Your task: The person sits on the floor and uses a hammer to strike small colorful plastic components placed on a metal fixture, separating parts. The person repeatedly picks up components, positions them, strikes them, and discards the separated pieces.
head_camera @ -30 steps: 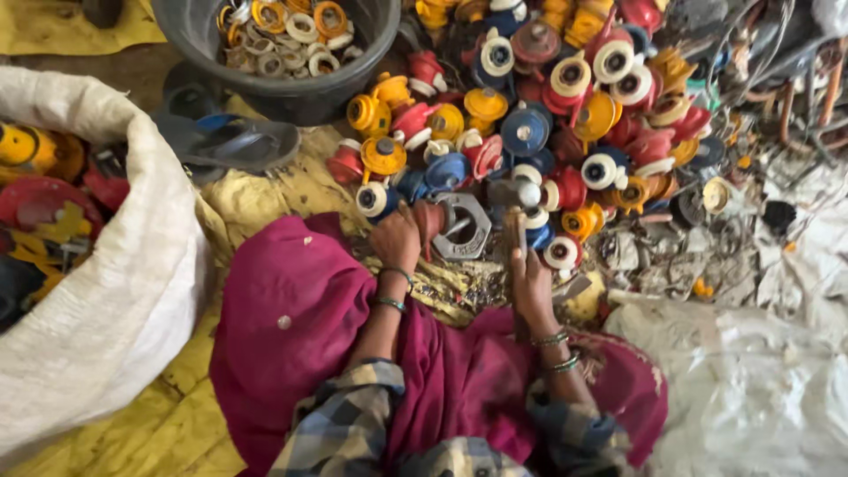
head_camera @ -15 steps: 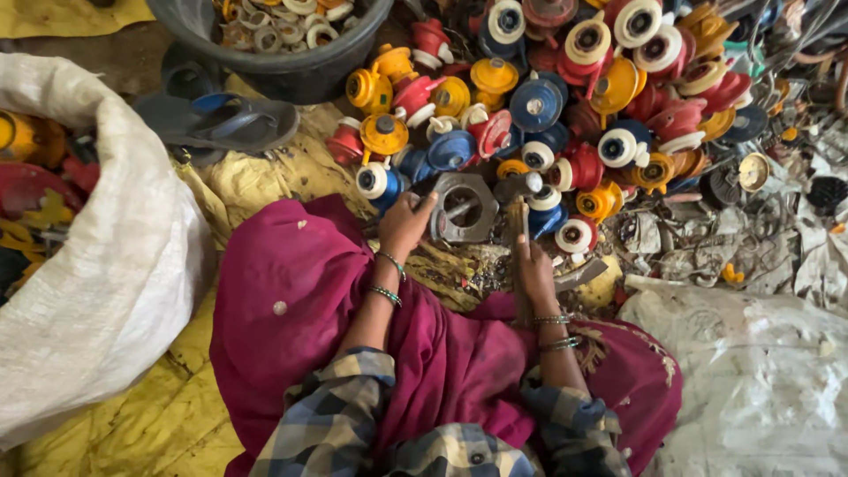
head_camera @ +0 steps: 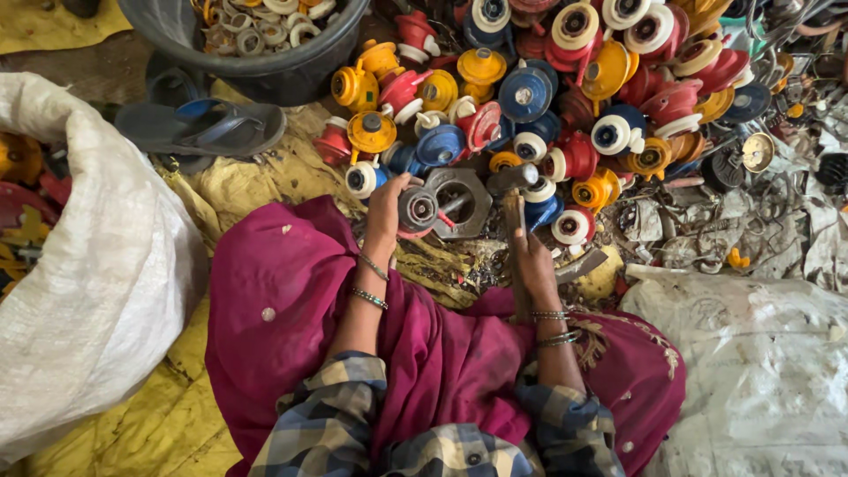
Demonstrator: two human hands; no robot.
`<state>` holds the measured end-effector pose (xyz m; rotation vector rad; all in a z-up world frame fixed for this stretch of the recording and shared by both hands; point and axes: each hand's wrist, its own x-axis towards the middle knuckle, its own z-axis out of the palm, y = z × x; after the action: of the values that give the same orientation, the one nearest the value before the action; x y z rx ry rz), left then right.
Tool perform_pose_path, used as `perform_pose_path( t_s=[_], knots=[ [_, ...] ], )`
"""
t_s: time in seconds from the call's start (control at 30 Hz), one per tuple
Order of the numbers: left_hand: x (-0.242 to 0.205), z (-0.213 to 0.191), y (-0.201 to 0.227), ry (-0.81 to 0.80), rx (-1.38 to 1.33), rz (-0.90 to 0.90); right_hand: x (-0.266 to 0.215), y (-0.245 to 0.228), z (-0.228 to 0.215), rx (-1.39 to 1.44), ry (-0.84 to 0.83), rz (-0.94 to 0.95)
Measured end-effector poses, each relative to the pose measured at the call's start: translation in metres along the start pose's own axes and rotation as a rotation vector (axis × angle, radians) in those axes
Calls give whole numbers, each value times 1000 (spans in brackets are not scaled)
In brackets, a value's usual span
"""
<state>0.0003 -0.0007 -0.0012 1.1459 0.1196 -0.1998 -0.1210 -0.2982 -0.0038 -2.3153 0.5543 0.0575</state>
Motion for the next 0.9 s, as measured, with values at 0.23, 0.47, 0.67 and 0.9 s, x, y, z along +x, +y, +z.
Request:
perform_pose_path(
  t_s=[0.23, 0.47, 0.67, 0.9],
  knots=[
    [-1, 2, -2, -24, -264, -169, -4, -15, -14, 127, 54, 58],
    [-5, 11, -6, 152, 128, 106, -21, -48, -24, -247, 148, -110],
    [-32, 55, 33, 196, 864, 8, -29, -66, -27, -305, 239, -117],
    [-19, 60, 45, 288, 909, 290, -29, -86, -39, -290, 460, -393]
  ],
)
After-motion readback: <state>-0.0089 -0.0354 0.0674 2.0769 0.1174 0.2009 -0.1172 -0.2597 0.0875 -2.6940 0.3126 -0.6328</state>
